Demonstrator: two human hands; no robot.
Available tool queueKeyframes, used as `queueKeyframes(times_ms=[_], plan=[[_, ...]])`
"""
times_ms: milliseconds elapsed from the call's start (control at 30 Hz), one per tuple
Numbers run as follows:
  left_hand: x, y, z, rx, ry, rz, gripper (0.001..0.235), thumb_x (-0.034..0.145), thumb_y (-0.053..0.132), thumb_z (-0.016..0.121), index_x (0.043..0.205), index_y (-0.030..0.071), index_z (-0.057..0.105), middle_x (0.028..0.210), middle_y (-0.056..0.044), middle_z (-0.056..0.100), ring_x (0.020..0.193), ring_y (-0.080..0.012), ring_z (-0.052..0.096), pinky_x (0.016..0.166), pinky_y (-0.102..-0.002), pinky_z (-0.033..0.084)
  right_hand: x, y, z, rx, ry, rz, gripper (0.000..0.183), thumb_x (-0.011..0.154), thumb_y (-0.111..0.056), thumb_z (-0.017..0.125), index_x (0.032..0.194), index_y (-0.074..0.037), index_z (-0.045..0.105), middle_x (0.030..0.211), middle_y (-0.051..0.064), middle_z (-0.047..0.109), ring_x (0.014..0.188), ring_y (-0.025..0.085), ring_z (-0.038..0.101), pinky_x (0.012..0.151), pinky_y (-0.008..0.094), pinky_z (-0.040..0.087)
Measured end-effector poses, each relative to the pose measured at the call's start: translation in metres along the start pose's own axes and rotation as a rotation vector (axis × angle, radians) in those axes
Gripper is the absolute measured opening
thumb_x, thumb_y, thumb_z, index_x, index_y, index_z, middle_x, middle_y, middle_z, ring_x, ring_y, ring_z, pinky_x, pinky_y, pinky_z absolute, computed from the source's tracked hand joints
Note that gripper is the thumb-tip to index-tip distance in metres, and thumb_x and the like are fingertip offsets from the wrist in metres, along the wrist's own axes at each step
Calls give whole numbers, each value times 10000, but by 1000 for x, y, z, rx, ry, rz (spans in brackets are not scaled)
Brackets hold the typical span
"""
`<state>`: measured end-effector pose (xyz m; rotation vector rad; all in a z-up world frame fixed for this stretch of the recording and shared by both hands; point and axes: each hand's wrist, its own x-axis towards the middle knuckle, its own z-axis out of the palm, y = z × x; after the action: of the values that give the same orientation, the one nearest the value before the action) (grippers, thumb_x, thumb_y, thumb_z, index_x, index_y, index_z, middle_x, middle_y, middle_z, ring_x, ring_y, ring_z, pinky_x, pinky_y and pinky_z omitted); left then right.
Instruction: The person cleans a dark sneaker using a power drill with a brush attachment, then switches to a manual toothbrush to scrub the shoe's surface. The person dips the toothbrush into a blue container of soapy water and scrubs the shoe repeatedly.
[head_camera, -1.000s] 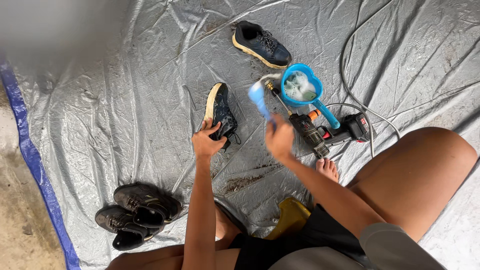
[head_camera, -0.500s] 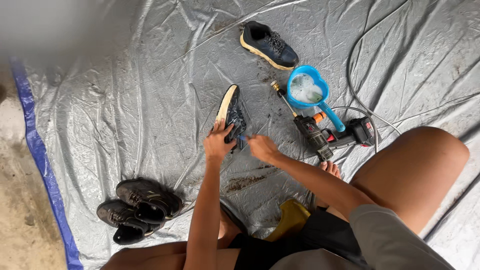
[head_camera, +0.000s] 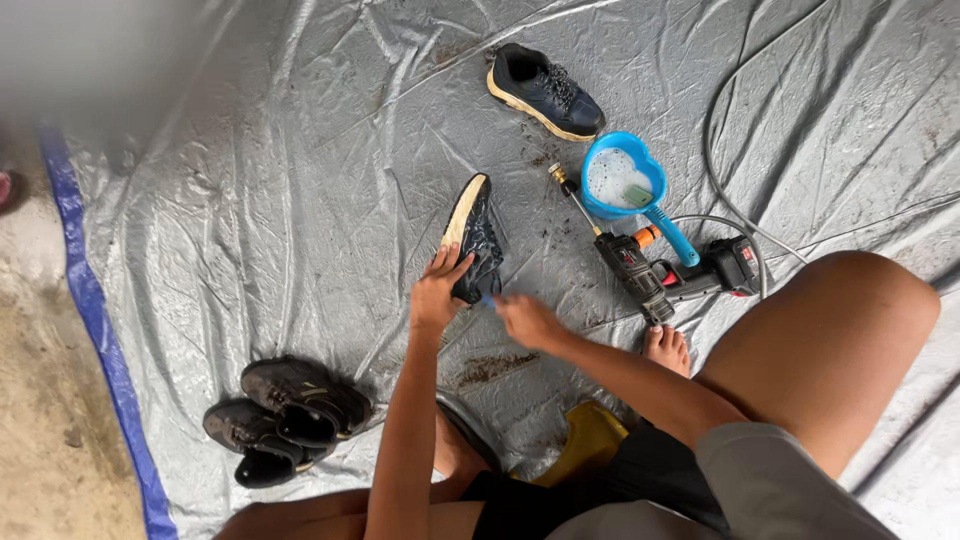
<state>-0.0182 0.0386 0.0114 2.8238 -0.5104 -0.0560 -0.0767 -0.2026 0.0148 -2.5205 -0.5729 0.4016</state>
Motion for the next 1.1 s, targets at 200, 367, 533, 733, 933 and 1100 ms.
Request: queueKeyframes(times_ms=[200,367,533,733,933,1100], plan=[[8,2,-6,-2,2,36,1251,623,296,1040,1708,465,440,1816,38,388,1655,-249,396,1324,-488,420,39,75,36,97,-40,102,239,973,-179,716,1176,-120,826,1027,172,814,970,386,815,844,482,672],[13,-12,0,-16,21,55,1190,648,326,1021,1685,481,458,1793,69,425,1623,-217,449,1312,-491,435,68,66,-15,91,-81,200,254,1006,-239,691,1178,-109,823,1042,182,810,1025,390,803,881,528,648],[3,-1,-5,-40,7,53,1134,679,288,1010,1670,474,491,1787,88,430,1614,-209,461,1311,-502,434,51,95,29,381,-160,107,363,1040,-141,625,1278,96,764,1096,394,774,930,509,768,801,591,629],[6,-8,4,-74,-10,31,1154,632,300,1032,1644,502,516,1772,119,447,1615,-158,454,1333,-463,413,59,94,13,706,-124,-246,181,1014,-24,713,931,107,805,782,264,739,725,321,651,724,543,488],[5,-17,1,-105,-45,43,1139,629,337,1021,1636,524,524,1758,126,465,1615,-174,456,1333,-464,414,40,103,3,539,-185,-183,147,1022,-129,758,1063,-32,860,981,155,844,860,217,758,812,436,572],[10,-9,-4,-23,-82,44,1130,650,299,1031,1641,491,524,1760,124,470,1624,-159,449,1330,-469,424,30,49,28,568,-204,69,366,1170,-180,526,1395,-42,780,871,129,794,553,199,592,570,457,479]])
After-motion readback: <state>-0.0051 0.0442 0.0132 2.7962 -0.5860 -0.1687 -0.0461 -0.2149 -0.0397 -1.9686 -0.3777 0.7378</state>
